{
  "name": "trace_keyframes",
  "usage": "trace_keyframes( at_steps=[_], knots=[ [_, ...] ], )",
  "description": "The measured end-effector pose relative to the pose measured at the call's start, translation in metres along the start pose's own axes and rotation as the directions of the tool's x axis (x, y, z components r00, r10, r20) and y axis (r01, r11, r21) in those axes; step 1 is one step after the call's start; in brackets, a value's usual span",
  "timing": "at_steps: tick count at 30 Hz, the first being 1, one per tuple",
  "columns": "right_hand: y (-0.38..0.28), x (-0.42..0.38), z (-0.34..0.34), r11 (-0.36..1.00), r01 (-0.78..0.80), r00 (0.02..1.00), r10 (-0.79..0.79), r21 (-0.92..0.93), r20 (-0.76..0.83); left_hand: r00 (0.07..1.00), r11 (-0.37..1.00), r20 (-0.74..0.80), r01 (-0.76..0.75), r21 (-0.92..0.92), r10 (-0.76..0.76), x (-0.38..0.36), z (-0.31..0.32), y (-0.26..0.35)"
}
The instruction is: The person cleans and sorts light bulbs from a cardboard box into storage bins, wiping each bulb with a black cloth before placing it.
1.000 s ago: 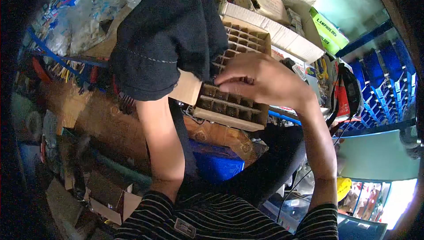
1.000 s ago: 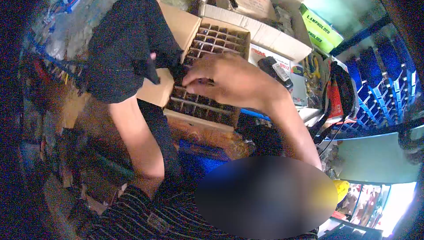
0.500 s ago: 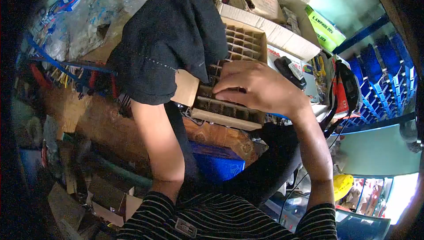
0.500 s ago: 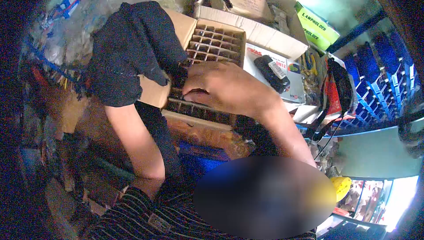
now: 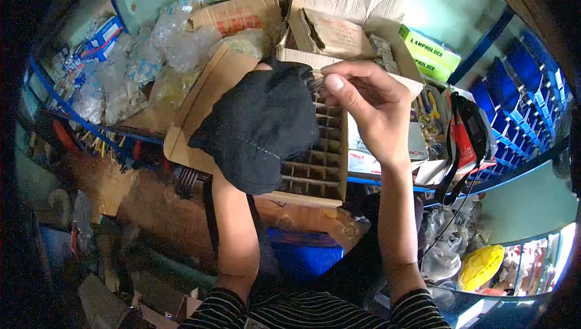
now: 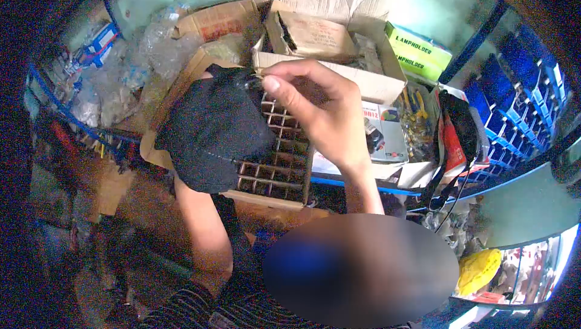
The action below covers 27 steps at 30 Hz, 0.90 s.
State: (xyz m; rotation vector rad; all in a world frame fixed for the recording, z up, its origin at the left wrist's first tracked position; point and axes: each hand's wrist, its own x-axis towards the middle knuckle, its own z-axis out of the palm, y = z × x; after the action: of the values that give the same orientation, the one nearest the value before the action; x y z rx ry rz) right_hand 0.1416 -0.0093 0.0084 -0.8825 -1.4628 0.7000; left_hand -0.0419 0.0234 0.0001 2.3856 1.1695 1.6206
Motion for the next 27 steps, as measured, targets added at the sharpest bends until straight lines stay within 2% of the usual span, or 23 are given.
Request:
trace_keyframes(
  at_steps=[2, 3, 6, 9, 11, 14, 15, 18, 19, 22, 23, 26, 27],
  knots=[
    [-0.001, -0.005, 0.002, 0.997, -0.041, 0.999, 0.041, 0.058, 0.011, 0.999, 1.000, 0.047, -0.021, 0.005, 0.021, 0.000, 0.005, 0.005],
    [0.006, -0.005, 0.002, 0.999, 0.015, 1.000, -0.015, -0.044, 0.001, 0.997, 1.000, 0.067, -0.031, 0.005, 0.031, 0.000, 0.007, 0.009],
    [0.010, -0.011, -0.003, 0.991, -0.002, 0.999, -0.004, -0.132, -0.045, 0.990, 0.998, 0.129, -0.060, 0.029, 0.056, -0.005, 0.013, 0.018],
    [0.016, -0.014, -0.007, 0.992, 0.104, 0.991, -0.108, -0.065, -0.073, 0.984, 0.996, 0.161, -0.080, 0.043, 0.073, -0.009, 0.015, 0.025],
    [0.014, -0.016, -0.010, 0.989, 0.146, 0.988, -0.145, -0.003, -0.059, 0.982, 0.995, 0.171, -0.090, 0.050, 0.080, -0.011, 0.017, 0.027],
    [0.014, -0.018, -0.017, 0.947, 0.279, 0.959, -0.269, -0.160, 0.083, 0.980, 0.993, 0.179, -0.100, 0.063, 0.087, -0.016, 0.015, 0.031],
    [0.007, -0.021, -0.014, 0.949, 0.229, 0.973, -0.221, -0.216, 0.059, 0.979, 0.993, 0.182, -0.101, 0.066, 0.087, -0.017, 0.016, 0.032],
    [0.001, -0.026, -0.008, 0.996, 0.022, 1.000, -0.024, -0.086, -0.019, 0.979, 0.993, 0.187, -0.097, 0.070, 0.082, -0.019, 0.018, 0.034],
    [0.005, -0.027, -0.005, 0.993, 0.059, 0.997, -0.064, -0.104, -0.047, 0.978, 0.993, 0.193, -0.093, 0.068, 0.078, -0.019, 0.018, 0.033],
    [0.006, -0.025, -0.004, 0.950, 0.218, 0.976, -0.219, -0.223, 0.024, 0.970, 0.997, 0.242, -0.048, 0.054, 0.034, -0.019, 0.018, 0.032],
    [0.008, -0.022, -0.008, 0.864, 0.401, 0.916, -0.384, -0.304, 0.118, 0.962, 0.999, 0.274, -0.019, 0.047, 0.005, -0.018, 0.017, 0.032],
    [0.005, -0.021, -0.009, 0.727, 0.522, 0.851, -0.480, -0.446, 0.213, 0.936, 0.998, 0.349, 0.045, 0.037, -0.055, -0.012, 0.015, 0.027],
    [0.006, -0.020, -0.006, 0.658, 0.570, 0.812, -0.543, -0.492, 0.214, 0.955, 0.999, 0.296, -0.011, 0.034, 0.000, -0.014, 0.015, 0.027]
  ],
)
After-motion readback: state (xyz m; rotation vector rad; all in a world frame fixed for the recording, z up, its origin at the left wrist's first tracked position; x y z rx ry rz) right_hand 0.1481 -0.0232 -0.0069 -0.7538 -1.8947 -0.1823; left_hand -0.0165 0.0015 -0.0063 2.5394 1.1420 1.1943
